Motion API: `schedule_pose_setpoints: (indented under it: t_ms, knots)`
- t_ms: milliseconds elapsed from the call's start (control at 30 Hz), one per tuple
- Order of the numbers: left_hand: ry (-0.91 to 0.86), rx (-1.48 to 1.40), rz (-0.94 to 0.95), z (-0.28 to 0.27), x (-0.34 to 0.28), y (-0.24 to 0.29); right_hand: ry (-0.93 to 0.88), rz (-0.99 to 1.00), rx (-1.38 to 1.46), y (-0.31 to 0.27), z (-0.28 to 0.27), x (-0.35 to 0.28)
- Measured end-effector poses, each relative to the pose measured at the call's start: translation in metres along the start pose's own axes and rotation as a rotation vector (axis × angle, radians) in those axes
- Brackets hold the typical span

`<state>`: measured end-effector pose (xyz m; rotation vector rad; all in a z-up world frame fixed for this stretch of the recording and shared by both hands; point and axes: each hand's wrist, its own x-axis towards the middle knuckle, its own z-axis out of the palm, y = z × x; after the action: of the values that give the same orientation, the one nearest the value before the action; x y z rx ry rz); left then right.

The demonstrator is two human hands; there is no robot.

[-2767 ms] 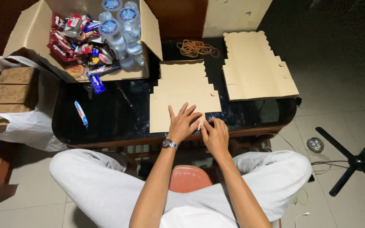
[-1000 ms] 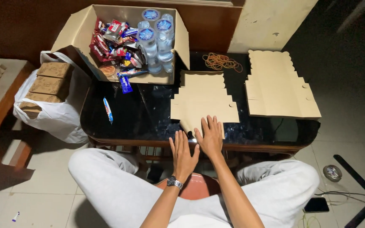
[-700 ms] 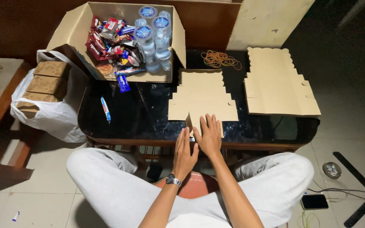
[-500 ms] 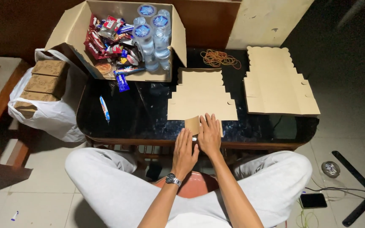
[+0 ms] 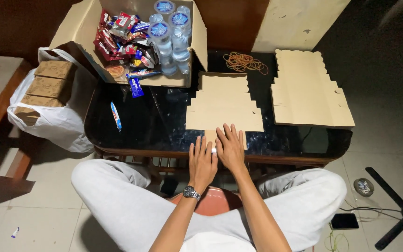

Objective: Folding a pre-cut cardboard box template into its final shape by following pre-scored lines.

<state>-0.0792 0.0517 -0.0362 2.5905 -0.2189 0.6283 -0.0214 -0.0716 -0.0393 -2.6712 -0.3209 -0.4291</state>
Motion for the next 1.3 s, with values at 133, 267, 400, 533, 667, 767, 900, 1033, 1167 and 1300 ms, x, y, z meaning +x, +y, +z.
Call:
schedule_pose_setpoints:
  t_ms: [133,267,400,533,667,767,900,1033,1167,1300]
  knots:
    - [-0.043,0.073,-0.002,0.006,0.013,-0.005,-0.007,-0.003,0.0,0.003,0.006,0.001]
    - [-0.079,0.088,0.024,0.012,0.025,-0.01,-0.024,-0.026,-0.007,0.009,0.015,0.001]
    - [-0.081,0.074,-0.004,0.021,0.032,-0.011,-0.032,-0.038,-0.029,0.01,0.016,0.0]
    - [-0.044,0.04,-0.004,0.019,0.033,-0.009,-0.054,-0.046,-0.067,0.003,0.006,-0.001]
    - [-0.016,0.059,0.014,0.022,0.03,-0.011,-0.095,-0.045,-0.073,0.001,0.0,0.0]
    - [0.002,0.052,0.018,0.026,0.028,-0.015,-0.11,-0.031,-0.053,0.004,0.005,0.001]
    - [0.025,0.046,0.033,0.03,0.024,-0.017,-0.115,-0.027,-0.051,0.004,0.004,0.003]
    - [0.032,0.106,0.066,0.027,0.023,-0.017,-0.111,-0.02,-0.053,0.003,0.004,0.004]
    - [0.007,0.151,0.131,0.017,0.011,-0.017,-0.116,-0.01,-0.028,0.0,0.0,0.003]
    - [-0.038,0.121,0.148,0.002,-0.004,-0.013,-0.118,-0.004,0.0,0.002,0.0,0.001]
